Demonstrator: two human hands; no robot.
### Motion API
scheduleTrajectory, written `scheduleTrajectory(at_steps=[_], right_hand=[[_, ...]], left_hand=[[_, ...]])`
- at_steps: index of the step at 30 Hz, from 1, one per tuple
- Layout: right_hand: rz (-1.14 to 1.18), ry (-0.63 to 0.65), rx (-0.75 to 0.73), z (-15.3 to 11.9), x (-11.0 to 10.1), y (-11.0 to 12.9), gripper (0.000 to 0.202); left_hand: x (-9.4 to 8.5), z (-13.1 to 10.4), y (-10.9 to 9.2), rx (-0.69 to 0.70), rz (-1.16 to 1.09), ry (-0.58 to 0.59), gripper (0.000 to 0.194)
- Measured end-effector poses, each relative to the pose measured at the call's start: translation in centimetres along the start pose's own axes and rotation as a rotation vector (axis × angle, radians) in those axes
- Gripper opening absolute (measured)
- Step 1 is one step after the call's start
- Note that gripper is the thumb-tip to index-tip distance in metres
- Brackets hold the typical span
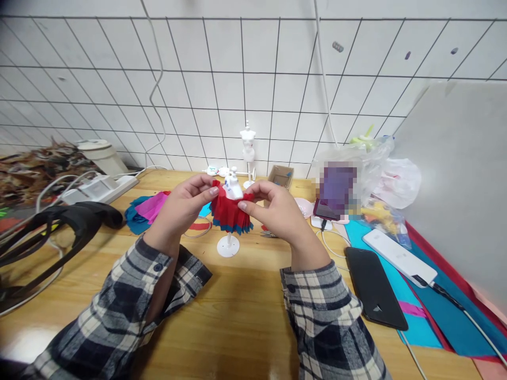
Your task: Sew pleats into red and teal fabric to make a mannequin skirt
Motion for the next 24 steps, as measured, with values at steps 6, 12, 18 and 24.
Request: scheduleTrajectory(at_steps=[6, 12, 18, 24], right_hand=[[0.024, 0.037, 0.032, -0.2, 0.3, 0.2, 0.022], [-0.003, 0.027, 0.039, -0.2, 0.4, 0.3, 0.024], [-0.044, 0.007, -0.015, -0.1, 0.4, 0.7, 0.02], [-0.036, 0.017, 0.003, -0.3, 0.5, 1.1, 0.021]], left_hand=[[-0.1, -0.1, -0.2, -0.009, -0.024, 0.041, 0.024], [0.7, -0.1, -0.2, 0.025, -0.037, 0.019, 0.032], [0.1, -0.5, -1.9, 0.292, 0.278, -0.175, 0.012], [-0.3, -0.4, -1.2, 0.164, 0.338, -0.125, 0.022]])
Point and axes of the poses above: each hand's wrist, its own z-axis towards the middle knuckle, its own x-axis out of the palm, y = z × x, the point moved 7 cm from there along z, towards the middle knuckle, and after that the axes turned 6 degrees about -z, right-handed, at the moved point
